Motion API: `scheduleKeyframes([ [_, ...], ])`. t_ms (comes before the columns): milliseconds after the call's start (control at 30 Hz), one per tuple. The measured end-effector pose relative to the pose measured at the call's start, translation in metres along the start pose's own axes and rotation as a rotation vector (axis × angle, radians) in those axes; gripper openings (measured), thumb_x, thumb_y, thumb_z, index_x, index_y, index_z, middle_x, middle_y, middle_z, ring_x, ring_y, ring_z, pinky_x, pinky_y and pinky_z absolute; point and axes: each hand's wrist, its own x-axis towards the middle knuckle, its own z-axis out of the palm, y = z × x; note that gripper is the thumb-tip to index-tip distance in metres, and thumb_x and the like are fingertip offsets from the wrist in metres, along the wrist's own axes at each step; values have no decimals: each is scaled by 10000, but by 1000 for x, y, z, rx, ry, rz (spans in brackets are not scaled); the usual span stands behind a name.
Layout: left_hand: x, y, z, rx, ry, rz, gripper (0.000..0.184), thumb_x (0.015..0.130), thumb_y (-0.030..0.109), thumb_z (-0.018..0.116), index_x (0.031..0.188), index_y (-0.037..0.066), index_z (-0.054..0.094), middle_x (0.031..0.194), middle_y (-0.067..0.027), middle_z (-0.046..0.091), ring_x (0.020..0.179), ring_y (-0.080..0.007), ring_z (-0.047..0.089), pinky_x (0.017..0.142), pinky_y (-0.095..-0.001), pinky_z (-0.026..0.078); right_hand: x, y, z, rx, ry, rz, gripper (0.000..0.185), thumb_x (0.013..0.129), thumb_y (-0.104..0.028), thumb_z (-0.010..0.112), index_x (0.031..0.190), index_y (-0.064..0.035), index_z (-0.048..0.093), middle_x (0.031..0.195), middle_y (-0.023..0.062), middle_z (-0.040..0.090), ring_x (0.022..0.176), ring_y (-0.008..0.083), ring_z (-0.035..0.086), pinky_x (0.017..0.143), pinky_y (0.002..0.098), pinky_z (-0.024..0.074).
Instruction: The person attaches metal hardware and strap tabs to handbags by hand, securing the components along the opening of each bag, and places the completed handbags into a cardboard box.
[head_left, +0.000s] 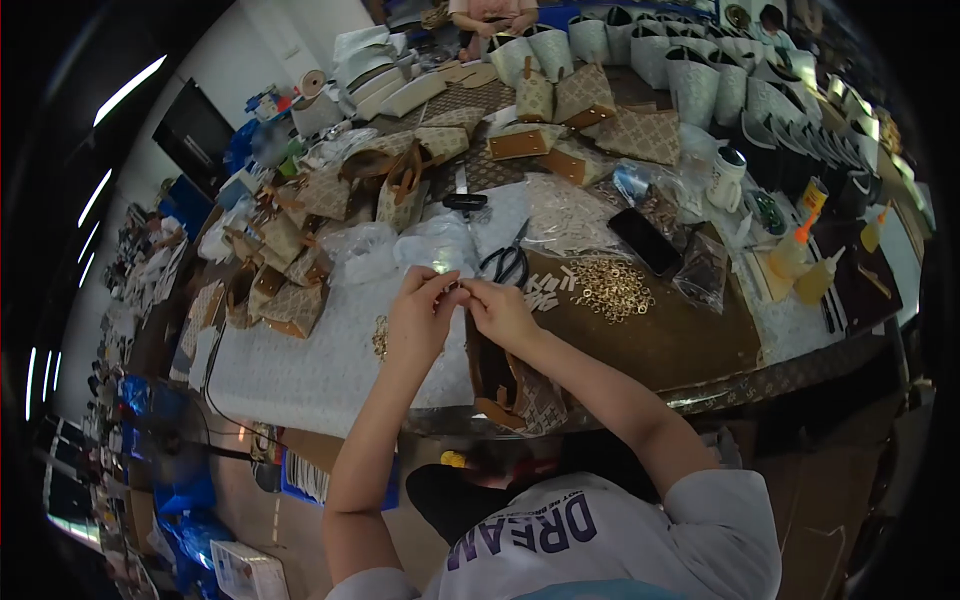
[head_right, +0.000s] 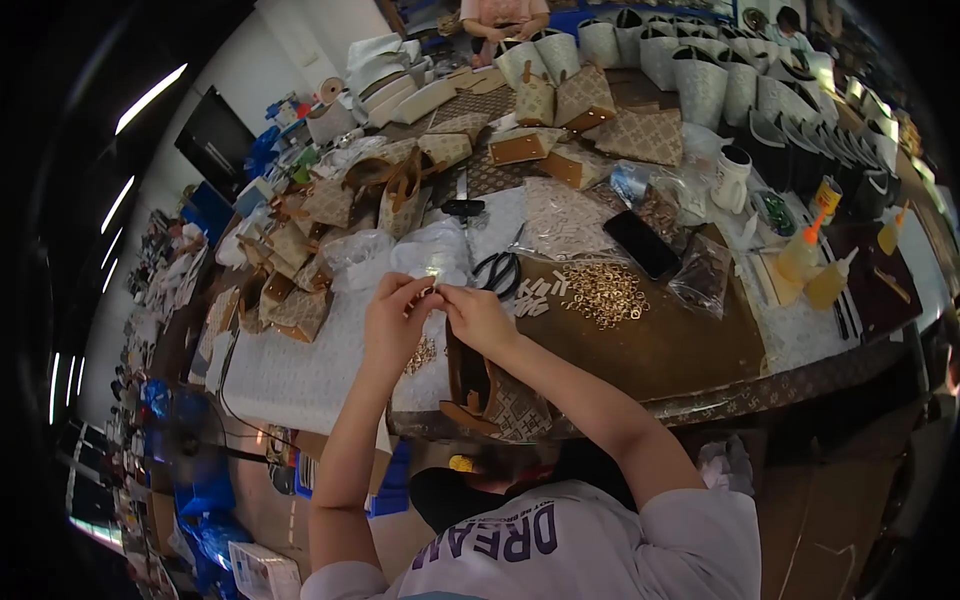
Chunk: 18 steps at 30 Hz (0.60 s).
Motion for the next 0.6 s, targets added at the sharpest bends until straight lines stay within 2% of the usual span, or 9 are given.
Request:
scheduleKeyframes([
  [133,4,9,3,-8,-74,-52,187,786,86,727,970,50,723,816,-81,631,663,-202,631,615,-308,509,-4,8,-5,-7,34,-39,173,821,-27,576,988,10,600,838,208,637,771,397,624,656,438,503],
  [233,3,-9,20,-103,-50,-26,225,780,71,727,1004,66,717,836,-77,636,669,-204,637,633,-299,519,-5,15,-2,-27,-8,-14,172,825,-15,579,995,13,584,864,200,634,781,395,627,653,418,502],
  [333,5,-19,26,-182,-119,-105,302,784,18,717,1083,45,685,890,-65,648,792,-166,653,749,-272,519,-2,11,-11,75,-152,190,292,812,19,586,1097,9,524,979,194,631,887,350,646,746,385,515],
  [367,0,-33,34,-208,-166,-91,460,806,6,700,1247,64,582,963,-60,654,869,-154,652,789,-284,520,-9,14,-12,302,-160,196,459,803,37,608,1229,-3,439,1137,165,585,1102,268,590,921,345,469],
  [433,-10,-35,43,-402,-163,-172,563,820,5,693,1337,84,485,1043,-61,639,913,-159,642,809,-289,514,-24,39,-19,491,-191,288,575,795,47,636,1307,-15,381,1225,137,531,1253,211,478,1043,329,377],
  [467,-15,-33,48,-501,-162,-212,617,827,5,689,1382,93,437,1083,-61,631,935,-162,636,819,-292,511,-27,37,-33,453,-264,247,505,870,-29,622,1329,-16,410,1223,107,525,1262,179,450,1048,315,353],
  [500,-20,-28,51,-566,-154,-217,682,852,-9,658,1437,108,329,1149,-60,594,1000,-168,610,849,-289,496,-31,39,-38,490,-283,322,461,895,-63,604,1321,-16,433,1226,98,523,1248,169,454,1041,306,355],
  [567,-39,-32,51,-568,-245,-263,658,862,-13,641,1429,100,327,1166,-63,576,1006,-165,602,859,-284,486,-37,40,-43,559,-313,477,388,945,-130,569,1305,-15,479,1232,80,521,1222,149,462,1026,289,357],
  [600,-46,-36,52,-571,-291,-282,646,867,-15,633,1425,96,326,1175,-64,567,1008,-164,598,864,-282,481,-34,34,-48,455,-286,391,321,989,-230,514,1209,-7,583,1075,31,588,1020,99,531,877,254,428],
])
